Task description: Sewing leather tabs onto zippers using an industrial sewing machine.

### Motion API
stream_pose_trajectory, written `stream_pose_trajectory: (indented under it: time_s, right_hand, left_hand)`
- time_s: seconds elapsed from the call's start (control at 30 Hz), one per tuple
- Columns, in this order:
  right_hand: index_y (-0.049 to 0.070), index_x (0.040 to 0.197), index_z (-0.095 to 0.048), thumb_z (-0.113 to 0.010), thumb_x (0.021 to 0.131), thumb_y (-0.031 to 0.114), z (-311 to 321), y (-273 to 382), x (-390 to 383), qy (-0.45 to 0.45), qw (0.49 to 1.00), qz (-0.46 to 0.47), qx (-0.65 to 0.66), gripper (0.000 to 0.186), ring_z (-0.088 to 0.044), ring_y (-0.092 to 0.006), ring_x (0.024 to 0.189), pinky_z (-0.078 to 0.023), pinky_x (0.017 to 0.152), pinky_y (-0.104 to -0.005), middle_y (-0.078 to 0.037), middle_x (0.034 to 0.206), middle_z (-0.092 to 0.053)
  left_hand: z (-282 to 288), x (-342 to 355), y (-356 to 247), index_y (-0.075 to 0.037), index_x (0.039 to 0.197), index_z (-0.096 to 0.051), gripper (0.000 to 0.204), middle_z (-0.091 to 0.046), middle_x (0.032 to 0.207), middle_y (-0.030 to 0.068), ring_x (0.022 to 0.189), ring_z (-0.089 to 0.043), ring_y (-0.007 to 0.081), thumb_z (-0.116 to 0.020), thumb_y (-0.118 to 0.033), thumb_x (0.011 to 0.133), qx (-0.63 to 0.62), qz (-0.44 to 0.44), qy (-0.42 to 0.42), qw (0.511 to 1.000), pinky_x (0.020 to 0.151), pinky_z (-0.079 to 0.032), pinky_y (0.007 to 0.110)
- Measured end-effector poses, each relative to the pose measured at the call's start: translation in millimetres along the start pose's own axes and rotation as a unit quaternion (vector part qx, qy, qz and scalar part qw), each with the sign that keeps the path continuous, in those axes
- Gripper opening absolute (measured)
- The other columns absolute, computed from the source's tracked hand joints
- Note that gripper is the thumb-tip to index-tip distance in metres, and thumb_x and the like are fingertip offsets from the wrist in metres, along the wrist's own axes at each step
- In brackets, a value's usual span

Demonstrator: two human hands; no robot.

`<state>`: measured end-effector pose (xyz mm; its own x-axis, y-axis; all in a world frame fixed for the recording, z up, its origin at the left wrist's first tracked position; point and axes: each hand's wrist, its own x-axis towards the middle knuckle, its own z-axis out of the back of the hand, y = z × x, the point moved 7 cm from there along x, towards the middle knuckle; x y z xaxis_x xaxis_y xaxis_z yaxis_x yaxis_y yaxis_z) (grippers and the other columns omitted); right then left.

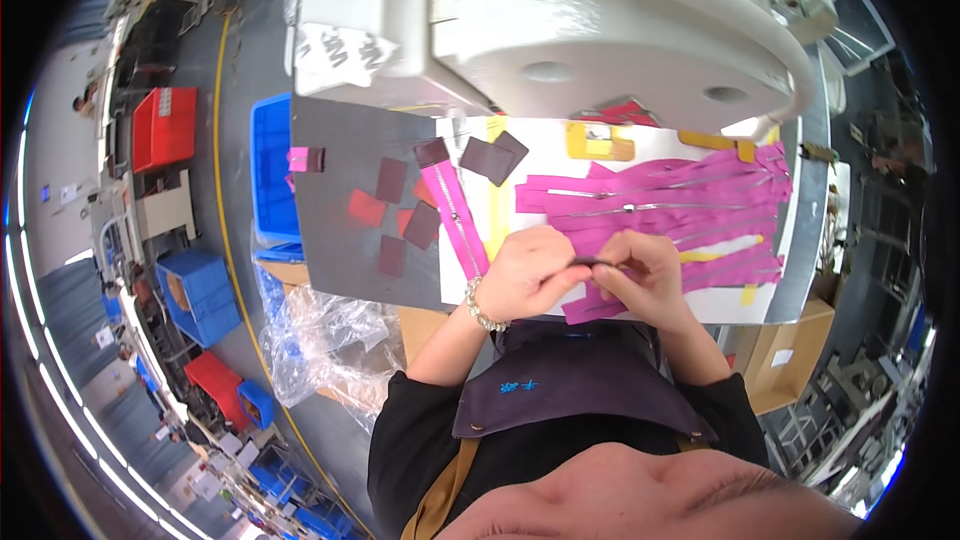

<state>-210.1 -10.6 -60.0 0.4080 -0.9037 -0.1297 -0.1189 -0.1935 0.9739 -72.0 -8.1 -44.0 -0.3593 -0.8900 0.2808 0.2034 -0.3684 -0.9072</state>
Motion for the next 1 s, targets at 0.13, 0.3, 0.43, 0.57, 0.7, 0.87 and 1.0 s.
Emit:
stream_pose_trajectory:
  time_s: [0.13,0.3,0.43,0.57,0.7,0.87,1.0]
  right_hand:
    - [0.002,0.076,-0.057,-0.069,0.076,0.002,-6.5,13.2,-4.1,0.136,0.967,-0.029,-0.212,0.012,-0.054,-0.0167,0.051,-0.039,0.047,-0.0290,-0.007,0.062,-0.054]
    - [0.003,0.075,-0.057,-0.072,0.073,0.004,-13.3,19.9,-1.9,0.179,0.952,0.004,-0.247,0.016,-0.051,-0.0260,0.053,-0.039,0.047,-0.0317,-0.010,0.064,-0.054]
    - [0.002,0.076,-0.058,-0.071,0.073,0.001,-10.7,17.3,1.2,0.152,0.960,0.014,-0.236,0.014,-0.052,-0.0246,0.053,-0.039,0.048,-0.0314,-0.010,0.064,-0.054]
    - [0.002,0.076,-0.061,-0.071,0.073,0.001,-4.6,13.3,4.9,0.121,0.968,0.020,-0.219,0.011,-0.051,-0.0182,0.051,-0.038,0.047,-0.0292,-0.007,0.064,-0.056]
    - [0.001,0.074,-0.061,-0.071,0.074,0.000,3.2,8.6,7.9,0.073,0.981,0.033,-0.174,0.010,-0.047,-0.0094,0.050,-0.033,0.045,-0.0238,-0.003,0.064,-0.057]
    - [0.000,0.074,-0.061,-0.070,0.075,-0.002,3.9,-4.6,10.9,0.029,0.994,-0.004,-0.103,0.009,-0.044,-0.0054,0.052,-0.029,0.045,-0.0209,-0.001,0.065,-0.057]
    - [0.000,0.073,-0.057,-0.064,0.078,-0.006,-0.1,-5.3,14.0,0.038,0.995,-0.016,-0.091,0.010,-0.049,-0.0061,0.052,-0.034,0.045,-0.0194,-0.004,0.066,-0.056]
  left_hand:
    - [-5.7,-6.9,-6.8,-0.004,0.062,-0.046,0.027,-0.041,0.058,0.0088,0.052,-0.043,0.0286,-0.068,-0.008,0.077,-0.037,-0.050,0.083,0.995,0.049,-0.034,0.037]
    - [-9.7,-10.2,-8.4,-0.006,0.062,-0.044,0.031,-0.041,0.058,0.0082,0.053,-0.043,0.0282,-0.069,-0.013,0.077,-0.025,-0.060,0.104,0.992,0.051,-0.034,0.037]
    - [-7.1,-8.4,-7.0,-0.006,0.063,-0.046,0.029,-0.042,0.060,0.0082,0.054,-0.044,0.0273,-0.071,-0.013,0.076,-0.001,-0.064,0.077,0.995,0.051,-0.035,0.037]
    - [-5.3,-6.1,-0.5,-0.004,0.068,-0.051,0.024,-0.045,0.063,0.0073,0.057,-0.045,0.0271,-0.070,-0.016,0.077,-0.004,-0.049,0.051,0.997,0.053,-0.035,0.037]
    - [-9.4,-5.4,9.2,-0.003,0.075,-0.054,0.020,-0.046,0.064,0.0071,0.059,-0.047,0.0273,-0.069,-0.016,0.079,-0.044,-0.015,0.058,0.997,0.054,-0.035,0.036]
    - [-10.4,-5.5,12.2,-0.004,0.080,-0.057,0.012,-0.051,0.068,0.0083,0.062,-0.049,0.0284,-0.066,-0.011,0.079,-0.071,-0.010,0.024,0.997,0.055,-0.038,0.037]
    - [-9.2,-8.4,19.7,-0.004,0.080,-0.058,0.011,-0.057,0.072,0.0102,0.068,-0.054,0.0300,-0.065,-0.011,0.078,-0.059,0.034,0.055,0.996,0.063,-0.043,0.040]
